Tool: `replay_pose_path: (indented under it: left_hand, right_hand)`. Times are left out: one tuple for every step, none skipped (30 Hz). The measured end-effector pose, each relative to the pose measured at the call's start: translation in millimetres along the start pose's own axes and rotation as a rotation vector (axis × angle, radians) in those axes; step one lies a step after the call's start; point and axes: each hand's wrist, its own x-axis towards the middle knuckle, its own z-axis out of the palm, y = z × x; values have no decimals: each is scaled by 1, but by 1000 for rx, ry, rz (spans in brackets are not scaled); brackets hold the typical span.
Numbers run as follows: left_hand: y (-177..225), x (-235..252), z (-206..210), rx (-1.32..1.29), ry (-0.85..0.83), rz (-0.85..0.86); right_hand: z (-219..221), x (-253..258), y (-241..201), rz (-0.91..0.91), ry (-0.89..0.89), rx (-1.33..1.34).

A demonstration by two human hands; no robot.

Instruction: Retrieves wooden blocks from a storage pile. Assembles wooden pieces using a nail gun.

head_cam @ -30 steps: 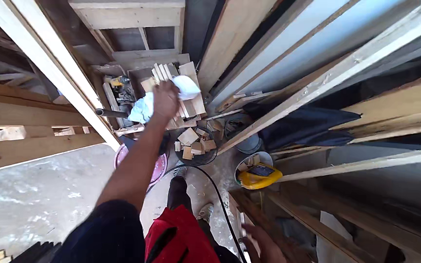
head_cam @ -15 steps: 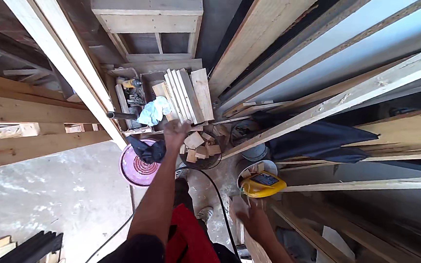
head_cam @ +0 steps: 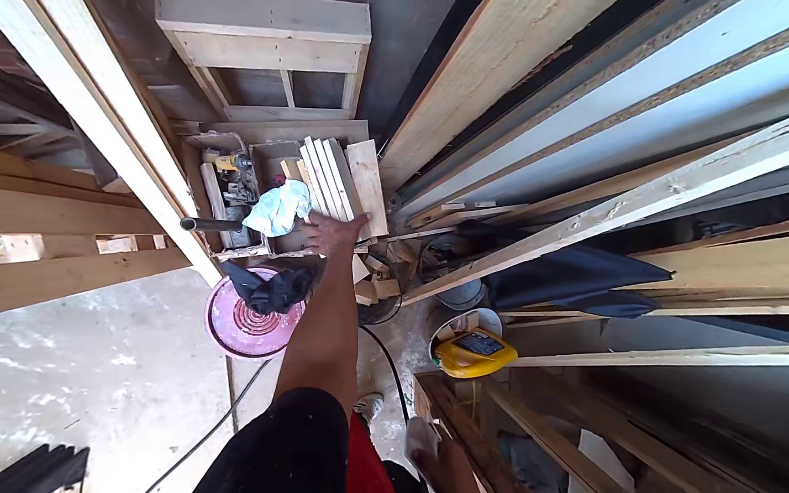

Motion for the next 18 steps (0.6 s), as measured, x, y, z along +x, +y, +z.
replay_pose_path:
  left_hand:
    - [-1,0,4,9,41,2]
    - [-4,1,6,16,65,11]
    - [-9,2,5,17,72,27]
    - [-13,4,4,7,66,43]
    - [-16,6,0,-28,44,61]
    - [-21,10,-5,-99,5,84]
    - [-26,14,-12,-214,-47,117]
    - [-33,19,-21,-374,-119,153]
    - [-41,26,-30,-556,-214,190]
    - [-50,33,-41,-723,-329,233]
    - [-60,39,-53,-855,-446,284]
    - [-72,45,-68,-943,-560,340]
    - [-84,47,-85,-1008,-650,392]
    - [-97,50,-99,-1093,-709,447]
    - [-111,52,-111,-1194,-754,500]
    - [-125,53,-122,-1292,-804,550]
    - [-139,54,-132,-1367,-855,595]
    - [-152,54,-142,-1438,-903,627]
  right_hand:
    - [-2,2,-14,-47,13,5]
    - [-5,4,-29,-93,27,13]
    - [-10,6,-42,-142,39,26]
    - [-15,8,-53,-189,58,44]
    - [-20,10,-60,-225,75,66]
    - [-23,13,-63,-250,91,89]
    - [-26,15,-62,-255,102,110]
    - [-27,16,-58,-258,110,127]
    - [-29,17,-53,-254,116,134]
    - [-29,17,-46,-242,119,134]
    - [-28,17,-37,-218,119,127]
    - [-27,17,-28,-181,114,115]
    - [-24,17,-18,-138,103,95]
    - [-22,17,-9,-94,90,74]
    - [-18,17,1,-52,77,52]
    - [-15,17,9,-16,59,30]
    - [-13,18,16,9,40,10]
    - [-10,20,22,27,26,-10]
